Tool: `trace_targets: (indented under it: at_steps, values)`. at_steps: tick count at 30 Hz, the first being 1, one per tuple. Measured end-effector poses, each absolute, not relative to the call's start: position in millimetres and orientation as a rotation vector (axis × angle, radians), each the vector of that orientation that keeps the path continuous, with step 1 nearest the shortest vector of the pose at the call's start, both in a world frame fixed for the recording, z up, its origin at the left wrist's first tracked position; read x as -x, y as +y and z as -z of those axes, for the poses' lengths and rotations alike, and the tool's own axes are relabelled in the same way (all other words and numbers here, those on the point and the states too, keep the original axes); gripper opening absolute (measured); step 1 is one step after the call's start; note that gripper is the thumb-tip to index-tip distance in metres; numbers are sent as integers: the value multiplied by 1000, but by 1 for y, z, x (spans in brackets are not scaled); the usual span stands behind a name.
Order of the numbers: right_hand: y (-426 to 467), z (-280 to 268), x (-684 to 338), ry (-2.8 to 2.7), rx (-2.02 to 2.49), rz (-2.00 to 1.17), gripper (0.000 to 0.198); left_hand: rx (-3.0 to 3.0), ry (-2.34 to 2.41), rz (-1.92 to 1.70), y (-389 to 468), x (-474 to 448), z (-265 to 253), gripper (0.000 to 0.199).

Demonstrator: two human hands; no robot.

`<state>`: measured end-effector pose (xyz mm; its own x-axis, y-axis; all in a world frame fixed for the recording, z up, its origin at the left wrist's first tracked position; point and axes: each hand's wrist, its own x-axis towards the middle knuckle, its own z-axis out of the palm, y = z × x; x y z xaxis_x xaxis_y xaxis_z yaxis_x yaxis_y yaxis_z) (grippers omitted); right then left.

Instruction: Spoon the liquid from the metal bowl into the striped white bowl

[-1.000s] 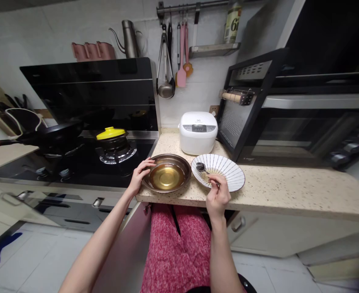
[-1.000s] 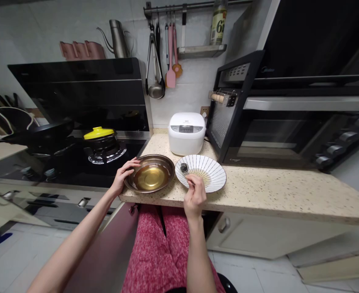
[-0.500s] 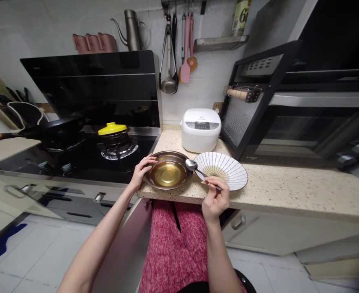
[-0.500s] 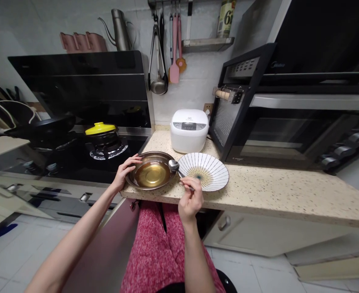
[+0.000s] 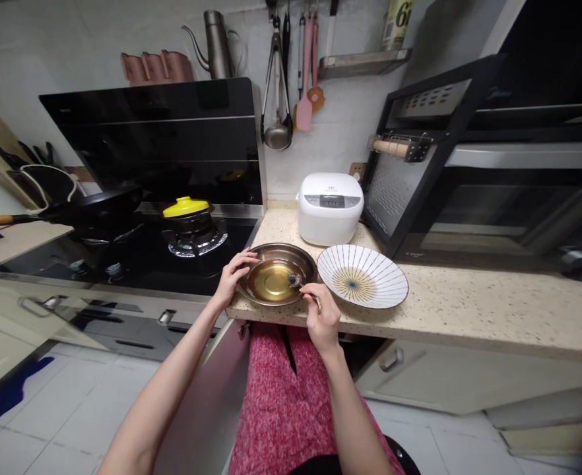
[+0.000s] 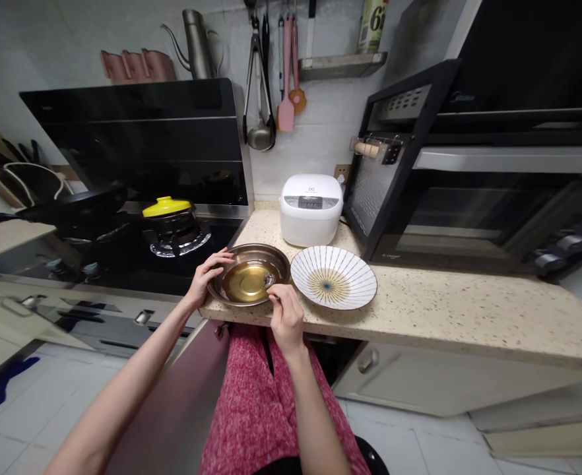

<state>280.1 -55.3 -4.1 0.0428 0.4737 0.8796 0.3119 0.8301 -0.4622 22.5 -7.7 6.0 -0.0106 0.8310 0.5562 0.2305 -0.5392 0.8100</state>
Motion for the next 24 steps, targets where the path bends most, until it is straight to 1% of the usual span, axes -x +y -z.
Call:
trace_targets:
  at_steps: [6,15,24]
  values:
    - [-55,8,-279,-1532,670,-225,16,-1769,1106,-1586,-6,-21,-4,25]
    - [-51,15,-278,-1349,685,-515,18,-1765,1077,-1598,-6,-21,-4,25]
    - [-52,13,-275,-1214,595,-536,15,-1770,1070,-1600,-5,-21,-3,24]
